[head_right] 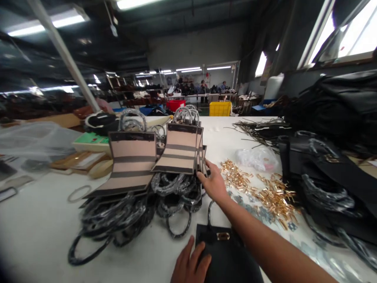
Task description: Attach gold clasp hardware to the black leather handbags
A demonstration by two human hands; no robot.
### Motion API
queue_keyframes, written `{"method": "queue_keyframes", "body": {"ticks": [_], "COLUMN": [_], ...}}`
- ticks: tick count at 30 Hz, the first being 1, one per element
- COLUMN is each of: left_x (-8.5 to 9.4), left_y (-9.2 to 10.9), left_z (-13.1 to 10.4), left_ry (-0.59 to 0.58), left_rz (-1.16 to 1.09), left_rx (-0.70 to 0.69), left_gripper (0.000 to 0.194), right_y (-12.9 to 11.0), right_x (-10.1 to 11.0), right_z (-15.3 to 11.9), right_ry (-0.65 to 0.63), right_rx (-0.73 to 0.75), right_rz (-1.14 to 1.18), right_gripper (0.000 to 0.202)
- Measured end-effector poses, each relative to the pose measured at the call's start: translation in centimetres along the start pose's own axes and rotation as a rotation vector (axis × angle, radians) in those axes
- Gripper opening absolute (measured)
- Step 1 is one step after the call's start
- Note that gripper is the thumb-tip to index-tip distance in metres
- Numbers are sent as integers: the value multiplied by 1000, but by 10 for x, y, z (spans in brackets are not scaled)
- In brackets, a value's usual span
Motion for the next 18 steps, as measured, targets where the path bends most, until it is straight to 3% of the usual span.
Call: {"method": "queue_keyframes", "body": {"ticks": [3, 7, 10, 13, 18], "left_x": [21, 38, 38, 33, 21], "left_y": [10, 25, 33, 38, 47], "left_z": [3, 10, 15, 20, 28], "left_ry": [-140, -253, -287, -281, -297], "left_rz": [-32, -10, 4, 20, 50], "left_rx": [-28, 55, 43, 2, -42], "left_gripper": [56, 48, 45, 45, 47], "right_y": [-10, -38, -48, -47, -35], "right_x": [43, 96, 126, 154, 190], "right_z": [-86, -205, -275, -308, -297], "right_ry": [-6, 15, 31, 65, -50], "right_rx": [-8, -77, -126, -167, -201], "right_rz": [-10, -118, -229, -263, -190], "right_gripper": [56, 46, 41, 29, 17]}}
Point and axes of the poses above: each hand's wrist, its own z-axis towards the middle knuckle, its own x-axis out of the back of the hand, y = z × x, the point moved 3 cm from there along z, towards the middle knuckle, and after that the axes turned 10 degrees about x, right-handed, at the moved point
